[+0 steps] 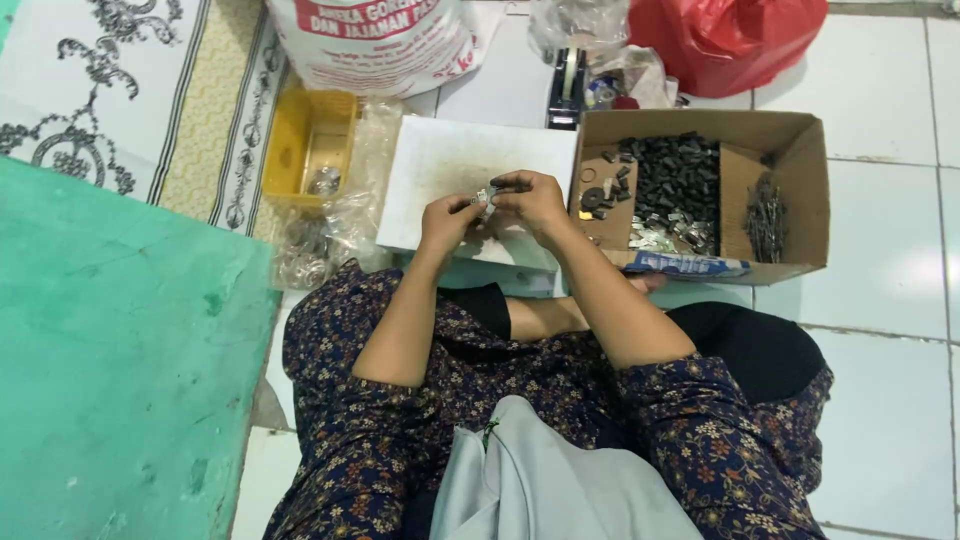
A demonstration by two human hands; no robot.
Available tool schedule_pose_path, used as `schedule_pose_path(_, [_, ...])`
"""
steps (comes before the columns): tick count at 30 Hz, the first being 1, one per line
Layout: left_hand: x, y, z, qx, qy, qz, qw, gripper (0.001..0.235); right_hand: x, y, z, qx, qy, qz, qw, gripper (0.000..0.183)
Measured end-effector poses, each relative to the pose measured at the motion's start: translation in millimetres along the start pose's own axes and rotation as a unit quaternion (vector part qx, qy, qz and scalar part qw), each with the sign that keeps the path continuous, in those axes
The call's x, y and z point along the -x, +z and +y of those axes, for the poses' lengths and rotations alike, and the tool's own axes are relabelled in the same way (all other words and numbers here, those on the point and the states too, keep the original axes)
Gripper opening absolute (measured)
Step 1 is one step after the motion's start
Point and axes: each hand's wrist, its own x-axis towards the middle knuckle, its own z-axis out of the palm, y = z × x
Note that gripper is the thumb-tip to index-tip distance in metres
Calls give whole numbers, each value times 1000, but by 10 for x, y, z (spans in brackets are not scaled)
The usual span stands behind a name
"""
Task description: The person sits on the floor and sorts small metal hardware pieces from a cardboard box onto a white tray. They repeatedly pick up items from the box and place them on the tray, organizing them by type.
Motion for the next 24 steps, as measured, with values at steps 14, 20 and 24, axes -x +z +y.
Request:
schedule_pose_path(14, [-161,-105,-274,-78,140,167,973,34,167,-837,-300,301,-103,104,942,29])
schedule_pose_path(20, [-145,637,-54,-112,314,106,937,28,340,-2313,-147,453,-85,191,867,28])
schedule_pose_path(24, [-138,1480,99,-127,375,-32,918,18,513,-2896,99,528,-23,203,824,26])
